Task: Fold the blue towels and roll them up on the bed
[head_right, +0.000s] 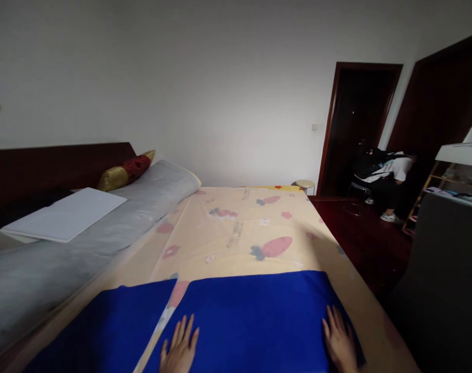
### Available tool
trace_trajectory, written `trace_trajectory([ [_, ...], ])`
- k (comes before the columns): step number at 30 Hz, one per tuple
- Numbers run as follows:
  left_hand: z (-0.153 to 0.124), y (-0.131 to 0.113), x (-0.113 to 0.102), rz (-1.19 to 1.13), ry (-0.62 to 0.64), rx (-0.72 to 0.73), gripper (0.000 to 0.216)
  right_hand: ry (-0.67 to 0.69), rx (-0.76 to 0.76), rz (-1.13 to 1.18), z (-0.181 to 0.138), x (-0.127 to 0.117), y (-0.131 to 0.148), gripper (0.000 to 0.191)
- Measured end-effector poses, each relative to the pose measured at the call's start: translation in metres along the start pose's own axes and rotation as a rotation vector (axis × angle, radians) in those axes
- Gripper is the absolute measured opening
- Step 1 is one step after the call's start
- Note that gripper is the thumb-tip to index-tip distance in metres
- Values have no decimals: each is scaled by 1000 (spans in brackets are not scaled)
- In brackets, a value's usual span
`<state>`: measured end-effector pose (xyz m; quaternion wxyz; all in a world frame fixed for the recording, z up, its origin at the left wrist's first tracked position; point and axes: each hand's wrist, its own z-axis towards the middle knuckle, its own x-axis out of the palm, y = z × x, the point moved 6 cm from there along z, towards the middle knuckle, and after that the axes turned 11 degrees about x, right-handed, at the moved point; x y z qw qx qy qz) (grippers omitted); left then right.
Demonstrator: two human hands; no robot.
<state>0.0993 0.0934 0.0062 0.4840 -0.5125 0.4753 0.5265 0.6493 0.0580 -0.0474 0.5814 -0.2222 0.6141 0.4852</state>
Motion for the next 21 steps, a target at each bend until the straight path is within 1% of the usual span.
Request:
trace_trajectory([
  [1, 0, 16, 0, 21, 7, -27, 59, -12, 21, 0, 8, -2, -23, 75],
  [2, 0, 24, 0, 37, 16, -43, 59, -28, 44, -3, 13, -5, -37, 78],
  [3, -1, 23, -1, 50, 17, -37, 59, -46, 61, -4, 15, -7, -41, 79],
  [4, 0, 13, -3, 54, 10, -9, 58, -59, 63, -3, 13, -8, -34, 78],
  [5, 1, -4, -4, 44, -1, 40, 57, -60, 45, 3, 9, -8, -16, 75],
  [6, 2, -28, -6, 15, -13, 108, 56, -53, 15, 14, 1, -7, 9, 71],
  [8, 4, -86, -6, -98, -19, 288, 54, 57, -150, 56, -20, 1, 79, 62],
  [10, 7, -142, -4, -233, -2, 432, 54, 186, -287, 116, -44, 12, 149, 55],
  [11, 8, -166, -2, -274, 16, 492, 54, 230, -367, 149, -54, 16, 180, 53],
  [12, 11, -186, 1, -300, 39, 545, 55, 269, -451, 179, -63, 19, 207, 53],
  [13, 14, -201, 4, -309, 64, 594, 56, 303, -525, 204, -68, 22, 228, 54],
  [14, 19, -211, 6, -308, 85, 634, 56, 327, -584, 221, -69, 24, 242, 55],
  [15, 25, -215, 8, -304, 97, 669, 56, 346, -624, 227, -65, 26, 250, 55],
  [16, 33, -212, 9, -297, 97, 692, 55, 358, -640, 221, -56, 27, 250, 55],
  [17, 43, -203, 9, -285, 85, 691, 54, 361, -632, 202, -42, 27, 244, 53],
  [18, 56, -187, 8, -266, 67, 659, 53, 356, -600, 171, -24, 27, 231, 52],
  [19, 69, -164, 7, -238, 50, 598, 54, 341, -547, 132, -2, 26, 212, 52],
  [21, 95, -104, 5, -147, 22, 390, 56, 278, -388, 37, 44, 24, 158, 55],
])
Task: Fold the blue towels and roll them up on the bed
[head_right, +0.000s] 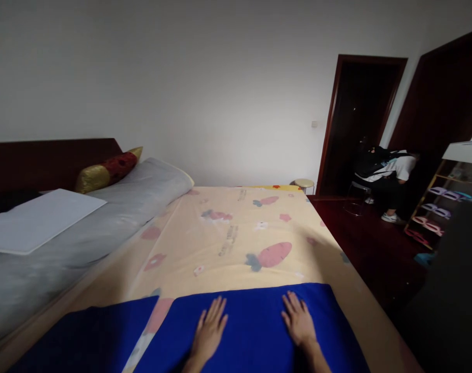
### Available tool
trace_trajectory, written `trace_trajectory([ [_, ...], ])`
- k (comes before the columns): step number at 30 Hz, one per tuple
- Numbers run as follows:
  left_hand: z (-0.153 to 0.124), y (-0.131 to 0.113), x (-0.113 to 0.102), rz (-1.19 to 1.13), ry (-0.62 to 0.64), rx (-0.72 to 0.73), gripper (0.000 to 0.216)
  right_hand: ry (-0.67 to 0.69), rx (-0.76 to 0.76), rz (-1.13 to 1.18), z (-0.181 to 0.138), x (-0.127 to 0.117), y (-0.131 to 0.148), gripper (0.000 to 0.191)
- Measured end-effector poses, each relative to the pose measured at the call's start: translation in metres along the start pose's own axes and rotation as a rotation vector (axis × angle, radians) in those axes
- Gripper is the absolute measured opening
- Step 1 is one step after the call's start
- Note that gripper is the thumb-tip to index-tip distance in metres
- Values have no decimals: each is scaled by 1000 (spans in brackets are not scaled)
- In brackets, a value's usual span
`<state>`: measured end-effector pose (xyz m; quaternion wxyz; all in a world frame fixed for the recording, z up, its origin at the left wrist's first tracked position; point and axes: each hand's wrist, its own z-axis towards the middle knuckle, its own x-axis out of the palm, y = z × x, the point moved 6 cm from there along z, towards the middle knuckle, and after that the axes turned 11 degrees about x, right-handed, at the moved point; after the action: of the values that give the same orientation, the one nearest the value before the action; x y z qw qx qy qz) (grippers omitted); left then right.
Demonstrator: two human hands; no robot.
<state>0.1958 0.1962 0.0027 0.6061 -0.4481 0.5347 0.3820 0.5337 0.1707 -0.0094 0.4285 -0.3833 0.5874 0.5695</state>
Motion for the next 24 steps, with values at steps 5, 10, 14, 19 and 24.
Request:
trace_trajectory([
  [5, -22, 127, -15, 176, 4, -354, 60, -189, 279, -117, 9, -22, -147, 65],
  [10, -27, 145, -14, 171, 3, -352, 62, -241, 290, -145, 4, -20, -173, 66],
  [14, -17, 140, -24, 100, 72, -403, 58, -208, 353, -194, 8, -27, -158, 62],
  [19, -11, 50, -25, 136, -35, -402, 57, -324, 323, -162, -15, -11, -52, 58],
  [24, -33, -116, 26, -120, 66, 83, 57, -60, 49, 65, -62, 56, 96, 52],
])
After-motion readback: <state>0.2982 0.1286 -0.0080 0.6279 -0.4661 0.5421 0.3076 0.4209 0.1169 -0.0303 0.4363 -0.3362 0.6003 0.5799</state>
